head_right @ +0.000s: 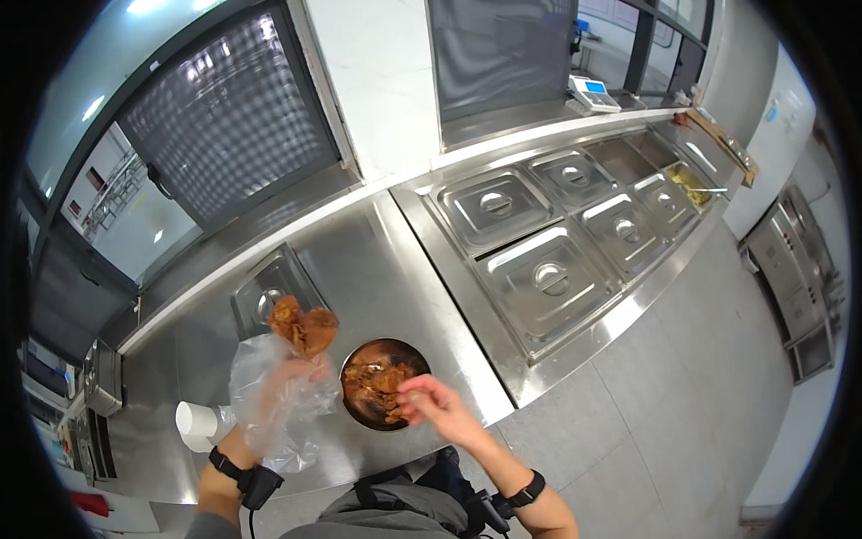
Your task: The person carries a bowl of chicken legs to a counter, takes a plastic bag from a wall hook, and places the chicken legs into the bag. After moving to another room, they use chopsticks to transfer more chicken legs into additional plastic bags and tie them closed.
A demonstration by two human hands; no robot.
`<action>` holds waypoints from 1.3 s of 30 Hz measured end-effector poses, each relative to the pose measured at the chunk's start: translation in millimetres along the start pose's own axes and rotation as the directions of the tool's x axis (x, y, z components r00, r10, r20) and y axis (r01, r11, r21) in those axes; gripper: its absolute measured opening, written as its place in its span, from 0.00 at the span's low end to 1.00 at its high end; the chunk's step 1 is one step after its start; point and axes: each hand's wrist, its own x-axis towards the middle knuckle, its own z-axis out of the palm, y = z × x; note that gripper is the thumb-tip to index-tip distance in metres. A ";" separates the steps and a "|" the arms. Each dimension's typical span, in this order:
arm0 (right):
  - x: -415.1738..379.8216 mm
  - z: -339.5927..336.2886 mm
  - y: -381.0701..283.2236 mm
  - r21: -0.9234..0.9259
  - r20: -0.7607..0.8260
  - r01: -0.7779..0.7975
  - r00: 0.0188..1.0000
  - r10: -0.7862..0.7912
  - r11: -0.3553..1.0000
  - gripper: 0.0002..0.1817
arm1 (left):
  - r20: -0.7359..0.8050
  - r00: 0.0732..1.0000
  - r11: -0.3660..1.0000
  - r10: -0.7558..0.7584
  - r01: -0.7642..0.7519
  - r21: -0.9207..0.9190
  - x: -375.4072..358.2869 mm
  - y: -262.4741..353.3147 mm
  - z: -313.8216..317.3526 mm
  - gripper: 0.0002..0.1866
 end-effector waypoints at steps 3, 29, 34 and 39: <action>16.0 26.7 8.4 0.066 0.094 0.027 0.995 -0.033 0.997 0.18 | 0.047 0.999 0.992 -0.025 0.031 -0.126 -25.7 -4.0 -10.4 0.15; 43.4 102.3 -0.7 0.494 0.126 -0.348 0.936 0.330 0.797 0.07 | 0.169 0.978 0.969 -0.123 0.156 -0.194 -82.4 -144.0 -13.2 0.27; 46.7 118.2 9.9 0.399 0.185 -0.302 0.951 0.247 0.866 0.07 | 0.188 0.976 0.974 -0.111 0.145 -0.174 -86.4 -165.1 -8.4 0.29; 56.3 130.6 29.2 0.190 0.184 -0.291 0.949 0.257 0.938 0.07 | 0.161 0.983 0.971 -0.086 0.119 -0.206 -87.2 -179.6 -15.3 0.32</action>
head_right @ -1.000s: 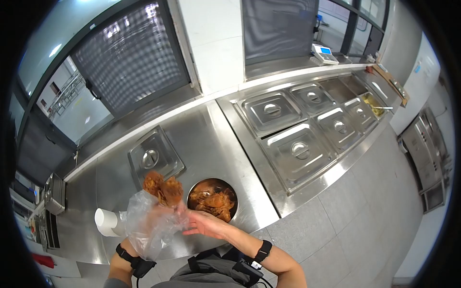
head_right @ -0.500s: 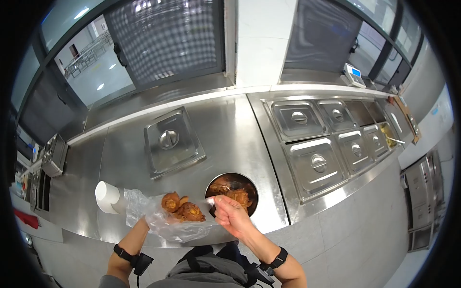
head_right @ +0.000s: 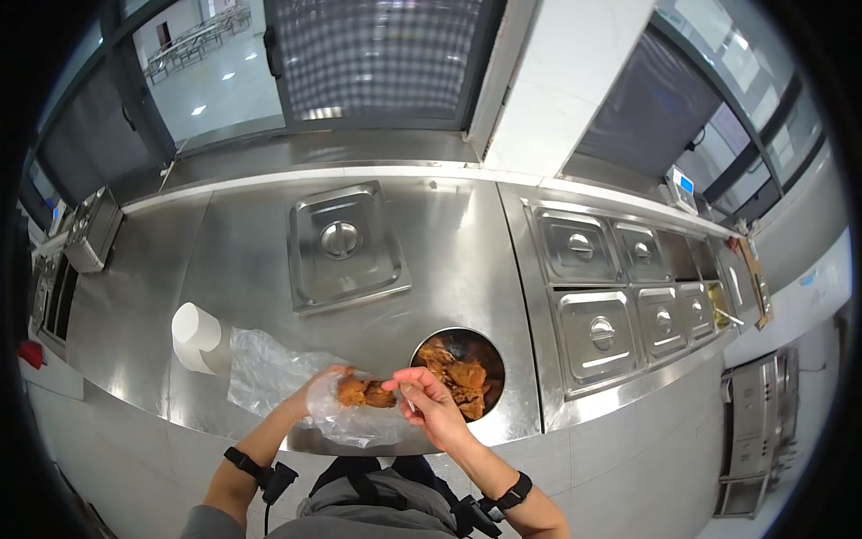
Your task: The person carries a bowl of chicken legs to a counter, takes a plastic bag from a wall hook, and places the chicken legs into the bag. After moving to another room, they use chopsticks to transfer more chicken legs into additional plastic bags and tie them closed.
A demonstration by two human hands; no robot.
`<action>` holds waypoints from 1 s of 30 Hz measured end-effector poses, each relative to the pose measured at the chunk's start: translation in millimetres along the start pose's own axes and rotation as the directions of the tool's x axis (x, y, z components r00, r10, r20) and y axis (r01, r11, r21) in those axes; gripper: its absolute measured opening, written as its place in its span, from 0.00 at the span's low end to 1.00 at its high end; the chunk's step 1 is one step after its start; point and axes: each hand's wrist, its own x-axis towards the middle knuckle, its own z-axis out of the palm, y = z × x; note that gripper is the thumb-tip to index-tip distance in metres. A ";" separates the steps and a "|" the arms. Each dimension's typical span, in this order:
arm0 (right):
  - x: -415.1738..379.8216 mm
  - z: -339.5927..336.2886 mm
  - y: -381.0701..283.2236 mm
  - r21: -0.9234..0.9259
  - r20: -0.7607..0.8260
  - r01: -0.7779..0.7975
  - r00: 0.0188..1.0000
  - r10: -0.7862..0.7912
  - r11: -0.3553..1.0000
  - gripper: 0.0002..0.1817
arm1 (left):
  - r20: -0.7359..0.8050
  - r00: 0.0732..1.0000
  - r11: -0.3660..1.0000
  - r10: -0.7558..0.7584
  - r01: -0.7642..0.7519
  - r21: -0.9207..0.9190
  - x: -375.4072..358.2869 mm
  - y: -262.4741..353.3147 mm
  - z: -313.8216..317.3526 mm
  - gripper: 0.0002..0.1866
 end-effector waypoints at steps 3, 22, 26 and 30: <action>4.6 3.5 2.8 -0.036 -0.023 -0.006 1.000 0.005 0.999 0.08 | -0.051 0.996 0.950 0.068 -0.080 -0.301 -8.9 5.9 -7.1 0.32; -17.7 9.6 20.2 -0.471 0.224 0.068 0.974 0.045 0.879 0.08 | -0.556 0.830 0.787 -0.033 0.365 0.498 59.3 74.9 3.2 0.31; -23.8 5.1 19.2 -0.471 0.183 0.068 0.983 0.022 0.879 0.08 | -0.332 0.893 0.760 -0.303 0.437 0.482 94.3 40.8 14.4 0.27; -31.7 -7.2 25.4 -0.441 0.124 0.041 0.992 0.016 0.896 0.08 | -0.309 0.913 0.934 -0.266 0.324 0.153 100.2 7.7 9.1 0.17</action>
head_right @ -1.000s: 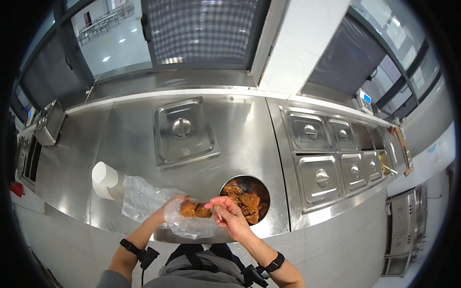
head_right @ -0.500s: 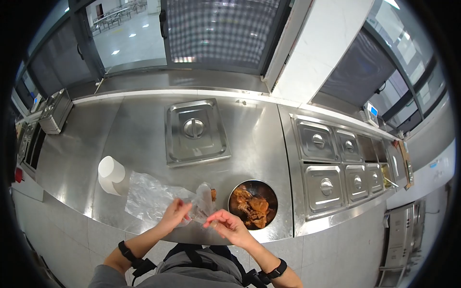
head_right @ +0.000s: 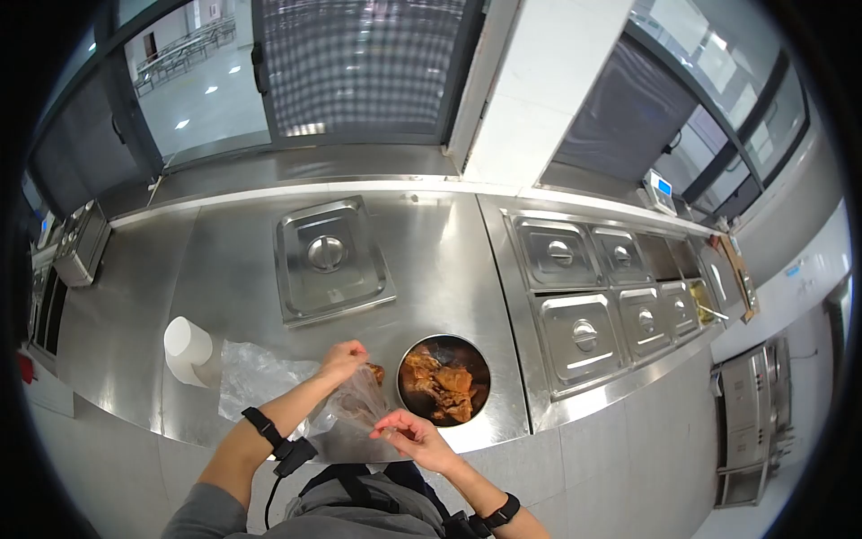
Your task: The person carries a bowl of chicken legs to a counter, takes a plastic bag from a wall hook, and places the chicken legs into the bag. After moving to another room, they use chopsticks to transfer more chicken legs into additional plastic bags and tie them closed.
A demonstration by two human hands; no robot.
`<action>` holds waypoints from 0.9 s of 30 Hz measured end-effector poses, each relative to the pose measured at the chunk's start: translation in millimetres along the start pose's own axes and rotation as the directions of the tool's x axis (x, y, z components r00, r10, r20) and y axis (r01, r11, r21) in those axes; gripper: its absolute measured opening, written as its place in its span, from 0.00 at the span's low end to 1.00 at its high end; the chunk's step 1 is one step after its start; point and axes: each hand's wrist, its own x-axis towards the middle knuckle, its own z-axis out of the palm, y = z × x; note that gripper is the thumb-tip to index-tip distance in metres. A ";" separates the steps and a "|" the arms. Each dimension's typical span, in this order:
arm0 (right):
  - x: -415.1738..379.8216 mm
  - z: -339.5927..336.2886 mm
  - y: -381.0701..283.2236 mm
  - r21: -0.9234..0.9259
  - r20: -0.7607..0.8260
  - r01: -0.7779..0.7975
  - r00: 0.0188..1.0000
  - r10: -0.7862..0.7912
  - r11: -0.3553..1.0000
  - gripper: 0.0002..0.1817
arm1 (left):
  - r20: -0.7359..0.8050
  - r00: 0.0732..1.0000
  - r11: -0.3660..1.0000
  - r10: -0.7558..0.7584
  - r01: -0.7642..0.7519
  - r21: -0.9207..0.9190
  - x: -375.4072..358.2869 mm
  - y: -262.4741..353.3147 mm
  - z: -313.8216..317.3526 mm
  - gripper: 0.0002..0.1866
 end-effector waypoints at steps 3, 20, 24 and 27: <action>-3.0 -3.0 5.5 0.041 -0.021 0.000 1.000 0.001 0.999 0.08 | 0.038 0.999 0.839 0.036 -0.009 -0.544 -7.8 -12.2 -3.8 0.08; -0.5 -4.2 19.2 0.159 -0.234 0.057 0.972 -0.018 0.986 0.05 | 0.220 0.973 0.997 -0.064 0.053 0.055 -119.5 10.5 -53.4 0.15; -3.3 -4.7 23.5 0.188 -0.295 0.120 0.954 -0.060 0.975 0.04 | 0.383 0.923 0.932 0.037 -0.170 0.321 -124.2 -17.2 -64.1 0.16; -6.9 -2.8 18.2 0.216 -0.327 0.198 0.937 -0.120 0.956 0.04 | 0.152 0.974 0.841 0.170 -0.224 0.492 -132.5 -13.5 -65.9 0.11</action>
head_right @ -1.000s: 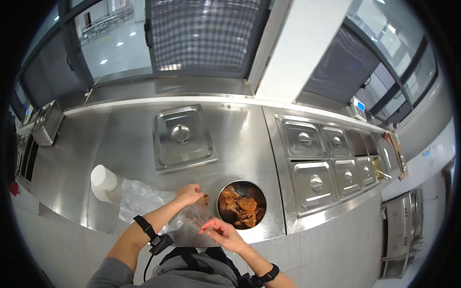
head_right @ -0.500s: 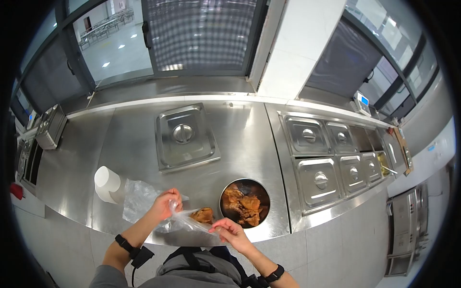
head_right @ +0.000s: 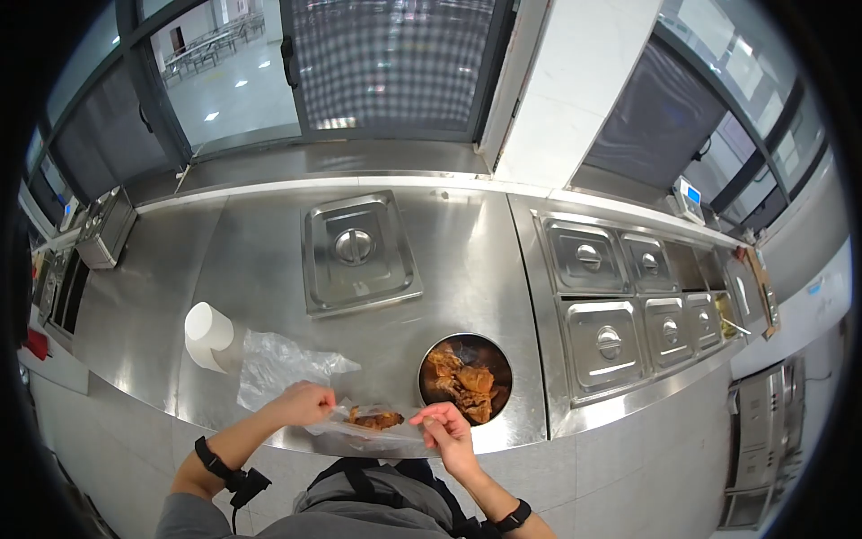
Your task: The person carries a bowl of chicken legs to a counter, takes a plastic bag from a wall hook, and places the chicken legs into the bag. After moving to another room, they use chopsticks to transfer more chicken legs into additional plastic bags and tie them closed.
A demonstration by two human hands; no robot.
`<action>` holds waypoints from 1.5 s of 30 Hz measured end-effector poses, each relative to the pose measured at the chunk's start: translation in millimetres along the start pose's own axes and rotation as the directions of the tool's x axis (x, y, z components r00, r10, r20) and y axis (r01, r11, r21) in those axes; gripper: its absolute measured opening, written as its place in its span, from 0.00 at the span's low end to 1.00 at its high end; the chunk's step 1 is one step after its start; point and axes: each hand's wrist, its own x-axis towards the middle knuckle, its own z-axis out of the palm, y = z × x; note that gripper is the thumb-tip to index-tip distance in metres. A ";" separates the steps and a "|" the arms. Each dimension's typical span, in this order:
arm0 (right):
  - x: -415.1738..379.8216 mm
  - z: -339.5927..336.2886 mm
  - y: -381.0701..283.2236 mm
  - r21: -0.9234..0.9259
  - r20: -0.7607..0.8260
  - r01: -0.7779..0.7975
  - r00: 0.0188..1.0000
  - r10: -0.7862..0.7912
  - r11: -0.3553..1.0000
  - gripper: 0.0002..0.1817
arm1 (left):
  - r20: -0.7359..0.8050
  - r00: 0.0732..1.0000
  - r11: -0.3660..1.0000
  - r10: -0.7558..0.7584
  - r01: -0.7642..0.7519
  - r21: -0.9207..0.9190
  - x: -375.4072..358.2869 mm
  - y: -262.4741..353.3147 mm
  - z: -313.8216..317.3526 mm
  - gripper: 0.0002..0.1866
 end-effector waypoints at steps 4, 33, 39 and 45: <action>-3.8 6.3 -17.8 0.055 0.056 0.093 0.994 -0.096 0.994 0.04 | -0.466 0.881 0.993 -0.077 0.023 -0.120 -4.9 24.3 -23.0 0.04; 68.0 91.0 -127.4 -0.283 0.293 0.124 0.956 -0.038 0.951 0.09 | -0.248 0.937 0.570 -0.245 -0.068 -0.819 -28.9 7.8 -106.1 0.21; 83.0 103.1 -132.3 -0.312 0.308 0.190 0.947 -0.090 0.931 0.08 | -0.730 0.679 0.990 0.086 -0.138 -0.012 -15.8 -5.5 -118.8 0.20; 99.4 98.5 -129.5 -0.384 0.315 0.273 0.937 -0.153 0.882 0.08 | -0.515 0.834 0.748 -0.200 -0.209 -0.630 -22.2 22.8 -146.8 0.16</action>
